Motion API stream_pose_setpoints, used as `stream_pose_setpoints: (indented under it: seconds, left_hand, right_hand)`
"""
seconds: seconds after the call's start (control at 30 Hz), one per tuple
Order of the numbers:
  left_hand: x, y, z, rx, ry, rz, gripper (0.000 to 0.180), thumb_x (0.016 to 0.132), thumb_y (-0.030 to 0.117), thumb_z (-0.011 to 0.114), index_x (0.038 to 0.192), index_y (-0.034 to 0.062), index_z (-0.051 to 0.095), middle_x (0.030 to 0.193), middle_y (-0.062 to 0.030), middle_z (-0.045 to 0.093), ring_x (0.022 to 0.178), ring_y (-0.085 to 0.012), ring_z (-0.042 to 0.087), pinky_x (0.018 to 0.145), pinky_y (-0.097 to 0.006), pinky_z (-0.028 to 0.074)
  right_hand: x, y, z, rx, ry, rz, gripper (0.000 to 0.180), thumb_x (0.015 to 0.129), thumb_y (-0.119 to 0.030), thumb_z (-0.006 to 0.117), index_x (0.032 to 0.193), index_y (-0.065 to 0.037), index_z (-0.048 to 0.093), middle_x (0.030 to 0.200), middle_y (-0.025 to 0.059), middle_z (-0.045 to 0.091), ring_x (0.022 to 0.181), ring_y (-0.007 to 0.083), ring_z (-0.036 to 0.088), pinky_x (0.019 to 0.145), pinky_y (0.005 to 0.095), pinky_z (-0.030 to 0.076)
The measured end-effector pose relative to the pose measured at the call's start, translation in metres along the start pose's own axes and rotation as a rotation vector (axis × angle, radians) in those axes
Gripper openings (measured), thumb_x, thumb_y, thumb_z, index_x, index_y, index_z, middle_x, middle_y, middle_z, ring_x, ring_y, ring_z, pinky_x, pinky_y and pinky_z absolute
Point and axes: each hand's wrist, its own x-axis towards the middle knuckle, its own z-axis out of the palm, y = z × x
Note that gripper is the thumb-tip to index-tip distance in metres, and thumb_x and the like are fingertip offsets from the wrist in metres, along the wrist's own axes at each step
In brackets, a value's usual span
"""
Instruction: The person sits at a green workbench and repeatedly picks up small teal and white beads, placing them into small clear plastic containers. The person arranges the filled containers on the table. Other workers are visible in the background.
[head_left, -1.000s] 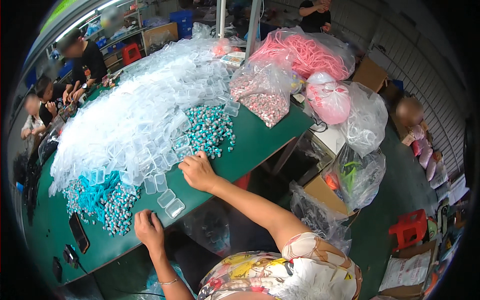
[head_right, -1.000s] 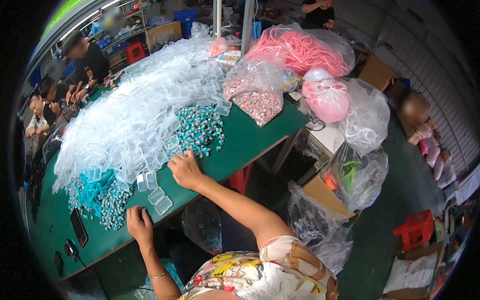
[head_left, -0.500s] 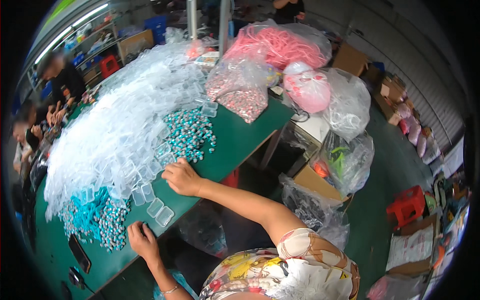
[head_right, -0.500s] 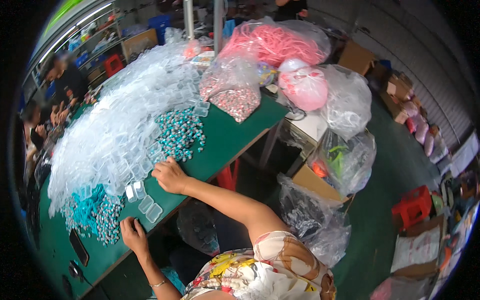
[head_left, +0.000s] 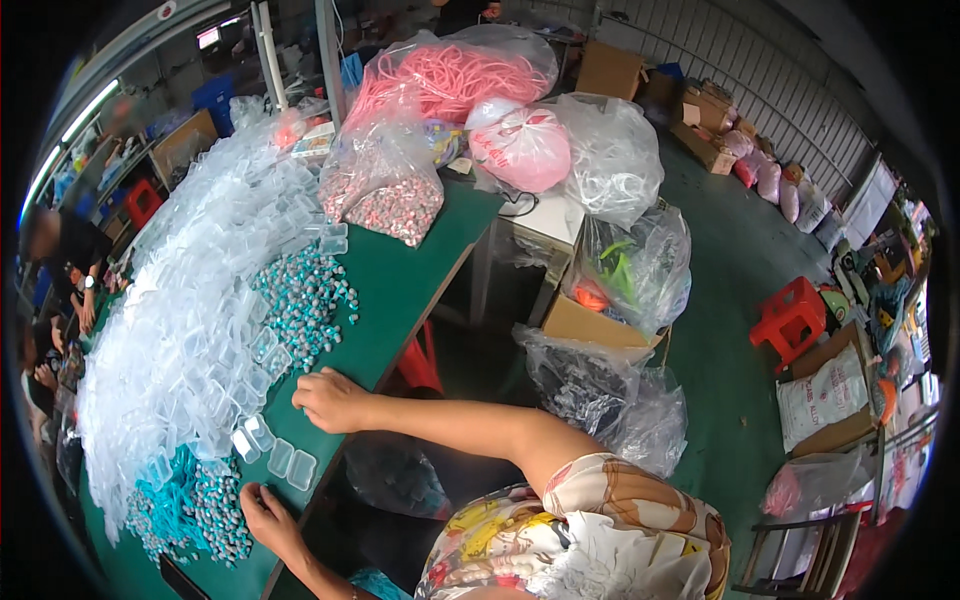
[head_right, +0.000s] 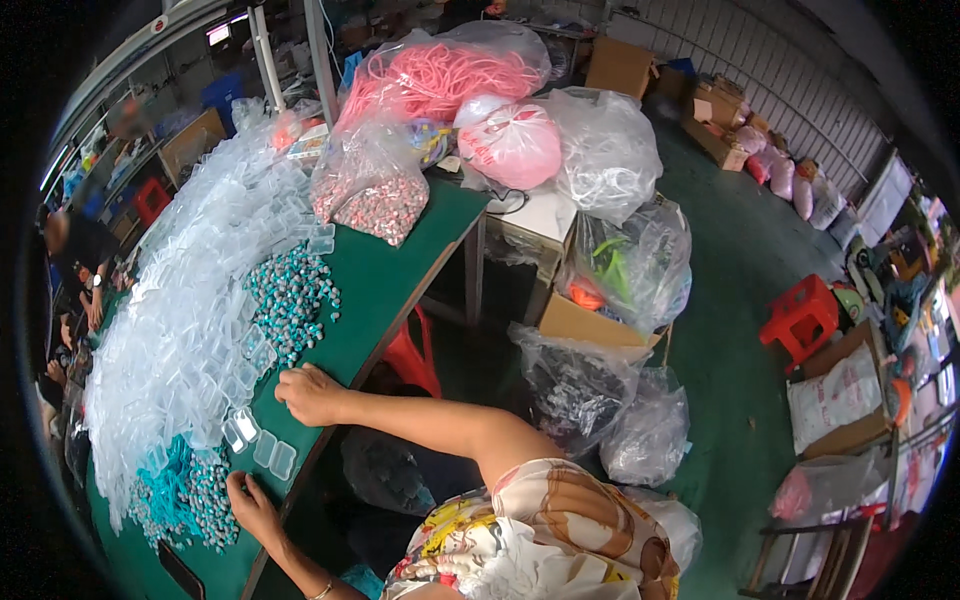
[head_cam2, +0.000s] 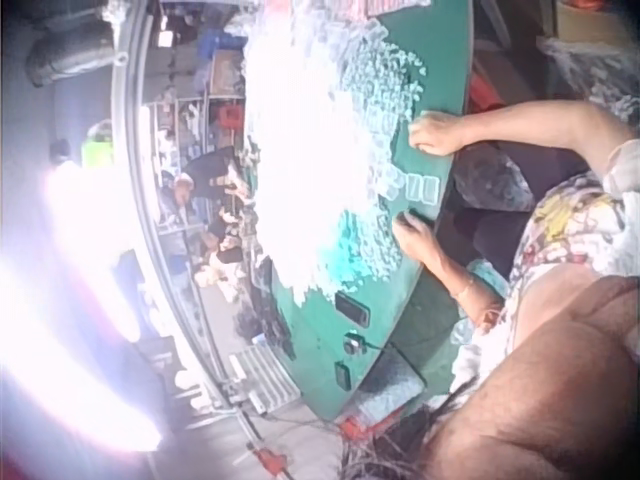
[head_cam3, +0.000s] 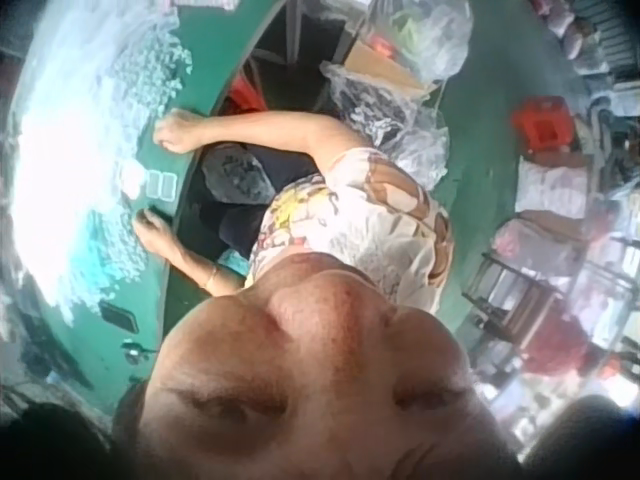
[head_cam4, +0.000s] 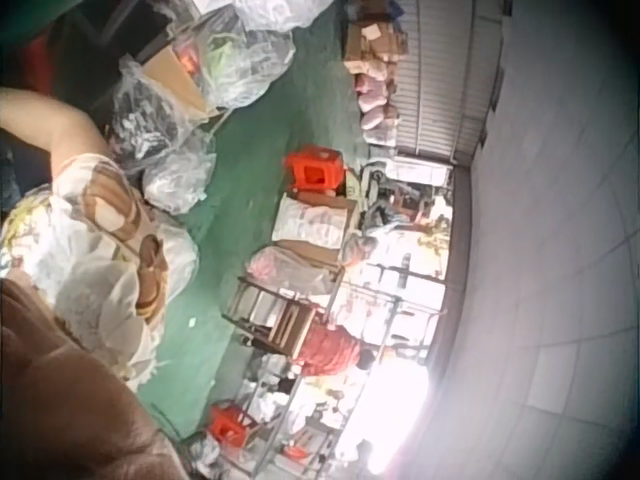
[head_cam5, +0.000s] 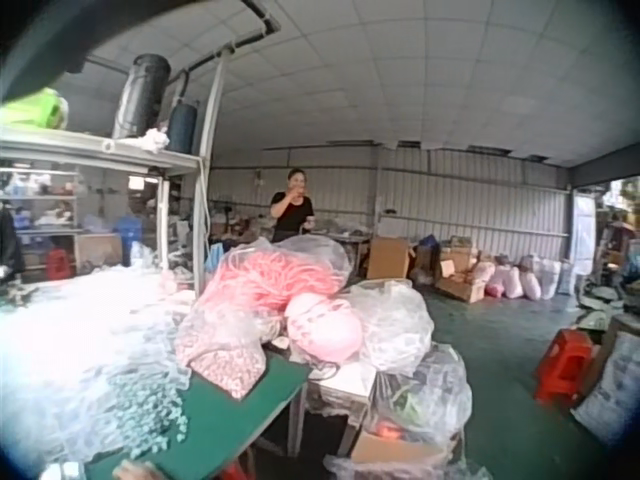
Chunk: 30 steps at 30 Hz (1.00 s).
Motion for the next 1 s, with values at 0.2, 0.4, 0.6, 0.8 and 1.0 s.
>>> stream_pose_setpoints:
  seconds: [0.2,0.4,0.6,0.8,1.0]
  left_hand:
    - [-0.001,-0.005,0.009,-0.082,0.060,-0.005,0.016,0.096,0.007,0.057,0.108,-0.0037,0.059,0.094,-0.0177,0.063,0.084,-0.0315,0.062,0.076,-0.039,0.049]
    - [-0.006,-0.008,0.009,-0.082,0.039,-0.045,0.018,0.096,0.006,0.057,0.109,-0.0051,0.059,0.097,-0.0175,0.064,0.087,-0.0309,0.062,0.079,-0.038,0.049]
    - [-0.004,-0.014,0.011,-0.123,0.026,-0.064,0.020,0.097,0.006,0.057,0.113,-0.0060,0.060,0.100,-0.0184,0.065,0.089,-0.0303,0.062,0.082,-0.039,0.050]
    - [-0.001,0.023,-0.003,0.108,0.035,-0.005,0.027,0.096,0.027,0.065,0.101,0.0007,0.068,0.094,-0.0195,0.068,0.082,-0.0377,0.065,0.076,-0.045,0.053]
    - [-0.001,-0.023,0.012,0.056,0.083,0.118,0.033,0.096,0.034,0.062,0.093,0.0010,0.066,0.085,-0.0192,0.065,0.078,-0.0369,0.062,0.075,-0.048,0.050]
  right_hand:
    - [-0.002,-0.001,-0.001,0.004,0.045,-0.021,0.008,0.076,-0.005,0.062,0.083,-0.008,0.062,0.088,0.0094,0.057,0.089,0.0295,0.059,0.079,0.0431,0.043]
    - [-0.003,-0.001,0.001,-0.010,0.044,-0.016,0.011,0.076,-0.006,0.064,0.087,-0.009,0.061,0.089,0.0078,0.055,0.090,0.0261,0.058,0.080,0.0409,0.042]
    - [-0.004,0.000,0.005,-0.025,0.077,-0.010,0.011,0.076,-0.007,0.064,0.086,-0.009,0.061,0.088,0.0079,0.054,0.089,0.0268,0.058,0.079,0.0413,0.042]
    - [-0.005,0.011,0.019,-0.058,0.051,-0.012,0.011,0.070,-0.014,0.063,0.079,-0.010,0.060,0.085,0.0082,0.053,0.085,0.0271,0.057,0.076,0.0425,0.042]
    - [0.005,0.020,0.039,-0.118,0.056,-0.030,0.013,0.067,-0.022,0.065,0.076,-0.014,0.063,0.086,0.0053,0.058,0.085,0.0257,0.059,0.075,0.0422,0.042]
